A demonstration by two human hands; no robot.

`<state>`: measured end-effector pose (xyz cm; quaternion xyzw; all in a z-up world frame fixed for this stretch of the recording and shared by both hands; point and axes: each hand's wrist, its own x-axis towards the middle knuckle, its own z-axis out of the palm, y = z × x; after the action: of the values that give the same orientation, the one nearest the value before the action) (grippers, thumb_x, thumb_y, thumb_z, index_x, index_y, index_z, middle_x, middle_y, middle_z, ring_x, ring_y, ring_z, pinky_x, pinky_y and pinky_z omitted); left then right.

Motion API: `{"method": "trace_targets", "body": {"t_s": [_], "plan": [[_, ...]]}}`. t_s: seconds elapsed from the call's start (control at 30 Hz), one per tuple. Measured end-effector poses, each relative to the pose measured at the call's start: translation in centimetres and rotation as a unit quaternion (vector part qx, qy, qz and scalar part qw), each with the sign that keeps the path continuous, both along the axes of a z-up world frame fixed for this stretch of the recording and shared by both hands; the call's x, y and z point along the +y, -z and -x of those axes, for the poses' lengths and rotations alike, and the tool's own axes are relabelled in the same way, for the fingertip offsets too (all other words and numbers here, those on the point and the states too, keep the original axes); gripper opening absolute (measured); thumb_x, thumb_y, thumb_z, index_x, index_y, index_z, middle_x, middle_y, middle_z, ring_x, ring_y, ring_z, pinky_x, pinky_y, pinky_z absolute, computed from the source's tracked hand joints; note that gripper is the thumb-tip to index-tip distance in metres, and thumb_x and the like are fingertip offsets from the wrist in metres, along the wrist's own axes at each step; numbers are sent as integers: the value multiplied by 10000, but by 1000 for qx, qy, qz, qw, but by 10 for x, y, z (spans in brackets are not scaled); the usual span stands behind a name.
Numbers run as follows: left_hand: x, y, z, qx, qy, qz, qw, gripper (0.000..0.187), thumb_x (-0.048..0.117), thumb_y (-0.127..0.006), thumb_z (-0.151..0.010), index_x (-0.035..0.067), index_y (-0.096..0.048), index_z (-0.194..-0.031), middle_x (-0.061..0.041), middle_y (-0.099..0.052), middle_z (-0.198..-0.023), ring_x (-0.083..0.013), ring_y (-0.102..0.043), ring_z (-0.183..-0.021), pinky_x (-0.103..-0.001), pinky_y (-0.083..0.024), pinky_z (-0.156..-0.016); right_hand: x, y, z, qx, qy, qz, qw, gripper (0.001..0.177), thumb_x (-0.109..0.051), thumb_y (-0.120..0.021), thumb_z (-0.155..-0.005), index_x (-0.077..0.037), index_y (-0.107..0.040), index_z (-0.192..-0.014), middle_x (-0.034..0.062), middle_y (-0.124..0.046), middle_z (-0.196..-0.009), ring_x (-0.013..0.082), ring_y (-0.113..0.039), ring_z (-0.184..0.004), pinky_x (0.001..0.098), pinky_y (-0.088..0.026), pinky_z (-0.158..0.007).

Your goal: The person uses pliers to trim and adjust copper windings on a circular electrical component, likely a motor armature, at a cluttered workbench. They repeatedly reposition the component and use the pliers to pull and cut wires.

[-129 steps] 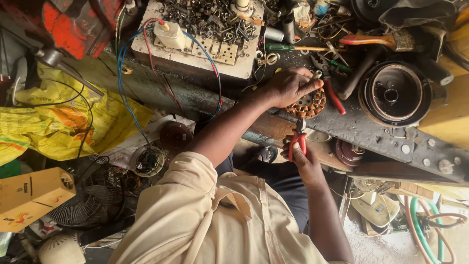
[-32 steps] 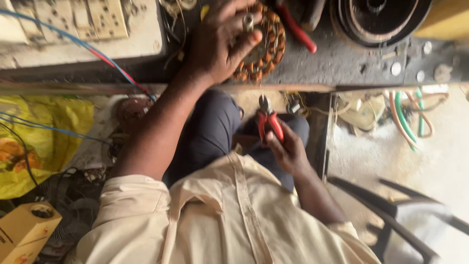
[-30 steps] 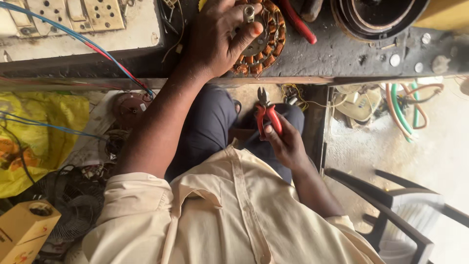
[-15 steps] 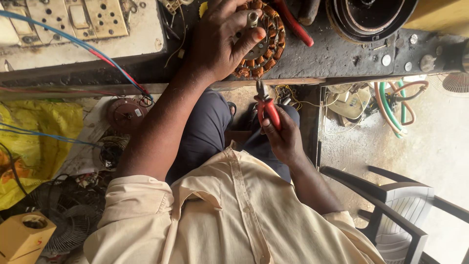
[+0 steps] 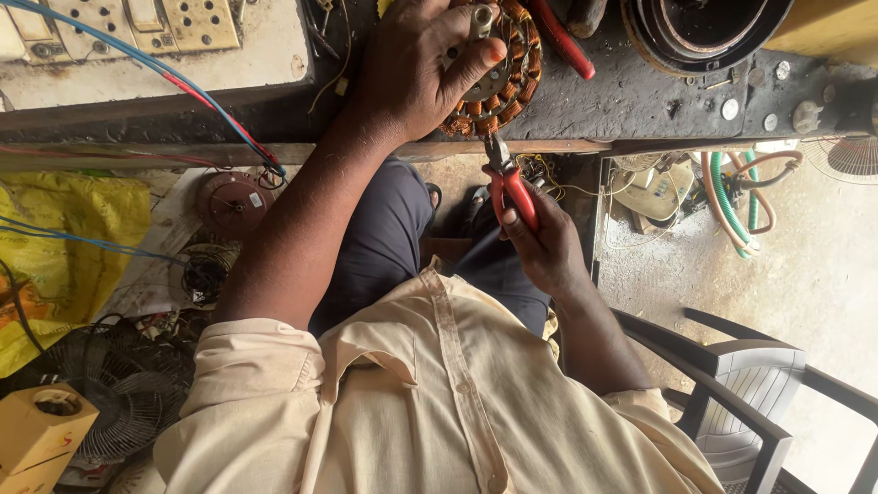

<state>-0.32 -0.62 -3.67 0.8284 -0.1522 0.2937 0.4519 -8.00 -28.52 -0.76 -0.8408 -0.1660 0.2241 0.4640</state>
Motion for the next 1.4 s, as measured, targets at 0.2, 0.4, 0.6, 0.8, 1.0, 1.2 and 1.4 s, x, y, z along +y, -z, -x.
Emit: {"method": "trace_targets", "body": {"t_s": [0.2,0.4,0.6,0.8,1.0,1.2,1.4], "plan": [[0,-4,0,-2,-4,-24,1000,671,616,-413,-1132,35,-739,-1215,-113,-695,-1082,-270,-688,-1070,-437,-555,-939,-4,-9,-5,-96,-67,17,993,439,-294,-593,-1110,8,-578,-1427,81,-657,-1076,132,-613,-1000,275,-499,-922],[1,-8,6,-32,16,-18,999,662,596,-452,-1141,2,-710,-1278,-108,-681,-1085,-268,-670,-1031,-433,-541,-908,-7,-2,-14,158,-35,-61,985,546,-368,-588,-1056,-1,-554,-1459,54,-599,-906,118,-557,-816,271,-473,-746],[2,-6,1,8,24,-24,999,628,624,-486,-1129,51,-739,-1082,-118,-659,-1005,-283,-663,-1003,-463,-523,-885,-4,9,-18,326,-51,-231,915,528,-376,-668,-1045,71,-596,-1318,109,-684,-979,166,-615,-820,305,-499,-749],[2,-2,2,-31,18,-29,999,640,596,-432,-1159,53,-731,-999,-131,-679,-1144,-294,-660,-1133,-460,-524,-982,11,33,-5,460,-69,-374,802,449,-208,-725,-952,-23,-567,-1329,63,-599,-1008,149,-543,-857,292,-436,-759],[2,-6,4,-13,48,24,998,650,575,-388,-1167,39,-754,-1149,-120,-687,-1241,-275,-676,-1141,-425,-544,-952,26,69,7,438,-29,-390,809,294,-43,-697,-956,-70,-561,-1215,27,-525,-924,113,-468,-774,278,-373,-678],[3,-8,4,70,44,-8,997,637,606,-415,-1119,82,-763,-1019,-78,-668,-933,-228,-681,-872,-408,-522,-752,33,88,7,308,-36,-353,883,243,-66,-678,-994,-50,-561,-1205,28,-563,-962,100,-516,-772,263,-414,-683],[5,-5,5,13,43,-10,999,672,599,-368,-1166,85,-716,-909,-63,-603,-848,-232,-640,-780,-408,-476,-688,39,88,6,213,-36,-284,934,228,-25,-659,-995,-38,-552,-1196,1,-578,-997,70,-539,-843,228,-465,-757]]}}
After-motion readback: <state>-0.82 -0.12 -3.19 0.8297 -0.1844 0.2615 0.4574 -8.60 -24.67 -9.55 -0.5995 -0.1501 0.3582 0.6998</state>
